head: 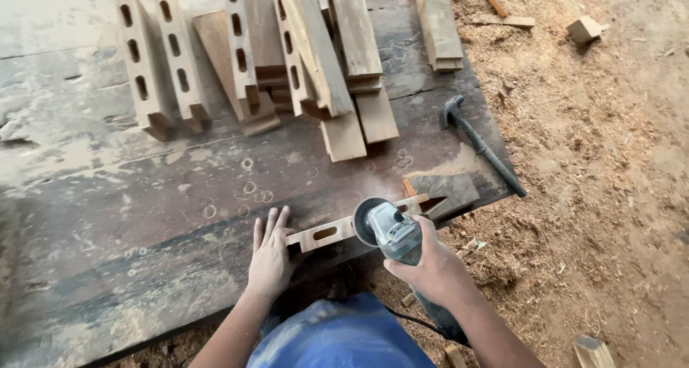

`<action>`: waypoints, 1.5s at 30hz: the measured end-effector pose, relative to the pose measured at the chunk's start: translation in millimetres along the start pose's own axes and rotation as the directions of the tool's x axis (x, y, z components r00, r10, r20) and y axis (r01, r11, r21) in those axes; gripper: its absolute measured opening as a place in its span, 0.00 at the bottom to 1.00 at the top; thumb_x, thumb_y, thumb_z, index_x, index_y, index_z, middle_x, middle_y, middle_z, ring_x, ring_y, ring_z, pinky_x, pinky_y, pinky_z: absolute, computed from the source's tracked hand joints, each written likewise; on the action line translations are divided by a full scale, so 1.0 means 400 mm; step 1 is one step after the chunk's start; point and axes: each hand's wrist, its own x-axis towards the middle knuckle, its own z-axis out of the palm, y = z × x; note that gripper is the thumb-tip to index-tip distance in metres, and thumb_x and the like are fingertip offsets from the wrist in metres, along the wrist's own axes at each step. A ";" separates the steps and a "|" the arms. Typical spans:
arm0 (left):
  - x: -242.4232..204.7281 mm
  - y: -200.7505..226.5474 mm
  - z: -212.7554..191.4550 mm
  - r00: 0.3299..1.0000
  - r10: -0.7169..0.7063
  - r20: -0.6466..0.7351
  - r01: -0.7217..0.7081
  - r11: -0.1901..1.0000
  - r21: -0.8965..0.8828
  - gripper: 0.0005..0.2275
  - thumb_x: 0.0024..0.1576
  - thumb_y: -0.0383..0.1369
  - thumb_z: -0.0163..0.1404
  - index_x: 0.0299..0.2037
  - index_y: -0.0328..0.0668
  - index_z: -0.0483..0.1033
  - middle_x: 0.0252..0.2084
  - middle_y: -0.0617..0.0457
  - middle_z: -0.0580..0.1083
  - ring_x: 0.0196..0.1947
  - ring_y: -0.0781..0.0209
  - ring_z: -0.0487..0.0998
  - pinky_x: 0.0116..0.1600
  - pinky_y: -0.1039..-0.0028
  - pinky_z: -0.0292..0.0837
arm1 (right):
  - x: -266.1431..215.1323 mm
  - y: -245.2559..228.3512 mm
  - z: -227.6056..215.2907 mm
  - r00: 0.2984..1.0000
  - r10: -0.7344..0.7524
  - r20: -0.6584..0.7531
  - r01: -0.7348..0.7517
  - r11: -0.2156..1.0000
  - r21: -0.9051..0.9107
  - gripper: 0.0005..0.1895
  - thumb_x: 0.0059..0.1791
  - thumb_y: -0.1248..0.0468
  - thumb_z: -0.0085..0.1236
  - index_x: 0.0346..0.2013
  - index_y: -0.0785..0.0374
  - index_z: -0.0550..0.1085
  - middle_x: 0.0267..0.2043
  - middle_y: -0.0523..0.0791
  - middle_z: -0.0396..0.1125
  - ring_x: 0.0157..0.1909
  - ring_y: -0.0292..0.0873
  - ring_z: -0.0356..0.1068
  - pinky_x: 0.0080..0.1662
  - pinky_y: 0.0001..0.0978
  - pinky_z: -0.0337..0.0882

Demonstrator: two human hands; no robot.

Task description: The person uses an angle grinder with a sanding disc to smooth the surfaces and edges of small wooden pieces on a workbench. The person repeatedly flips and repositions the pieces to sand multiple sides, then places the finished pieces aside.

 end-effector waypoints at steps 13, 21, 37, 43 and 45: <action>0.010 0.009 -0.002 0.996 -0.067 0.063 0.065 0.997 0.031 0.21 0.47 0.36 0.61 0.49 0.42 0.69 0.74 0.45 0.55 0.76 0.46 0.49 0.77 0.50 0.37 | 0.043 0.114 -0.040 0.991 0.036 -0.127 -0.020 0.992 0.124 0.53 0.39 0.45 0.67 0.71 0.49 0.47 0.59 0.54 0.70 0.58 0.56 0.74 0.60 0.47 0.72; 0.017 0.021 -0.007 0.987 -0.122 0.108 0.116 0.991 0.060 0.23 0.46 0.38 0.62 0.50 0.41 0.71 0.74 0.45 0.55 0.77 0.47 0.48 0.77 0.51 0.36 | 0.058 0.168 -0.070 0.983 0.147 -0.112 -0.134 0.985 0.112 0.57 0.41 0.44 0.66 0.74 0.51 0.43 0.61 0.56 0.67 0.60 0.58 0.72 0.60 0.50 0.73; 0.024 0.022 -0.001 0.991 -0.101 0.088 0.095 0.993 0.072 0.29 0.46 0.40 0.61 0.57 0.37 0.67 0.73 0.45 0.58 0.76 0.49 0.50 0.77 0.52 0.36 | 0.045 0.150 -0.057 0.978 0.209 -0.012 -0.201 0.952 0.231 0.53 0.43 0.44 0.62 0.73 0.48 0.43 0.58 0.55 0.68 0.55 0.56 0.76 0.53 0.45 0.80; 0.021 0.019 -0.010 0.964 -0.176 0.200 0.146 0.977 0.153 0.25 0.49 0.37 0.61 0.56 0.44 0.68 0.75 0.47 0.55 0.77 0.51 0.49 0.78 0.55 0.37 | 0.030 0.092 0.009 0.983 0.002 -0.183 0.025 0.989 0.143 0.53 0.39 0.43 0.67 0.71 0.49 0.48 0.57 0.57 0.70 0.59 0.60 0.73 0.58 0.50 0.73; 0.013 0.023 -0.012 0.991 -0.097 0.088 0.090 0.993 0.071 0.23 0.50 0.38 0.61 0.52 0.39 0.67 0.74 0.44 0.55 0.76 0.47 0.50 0.76 0.52 0.37 | 0.024 0.040 0.027 0.996 0.003 -0.089 0.004 0.997 0.078 0.55 0.41 0.42 0.66 0.73 0.49 0.45 0.58 0.57 0.70 0.60 0.61 0.72 0.60 0.49 0.72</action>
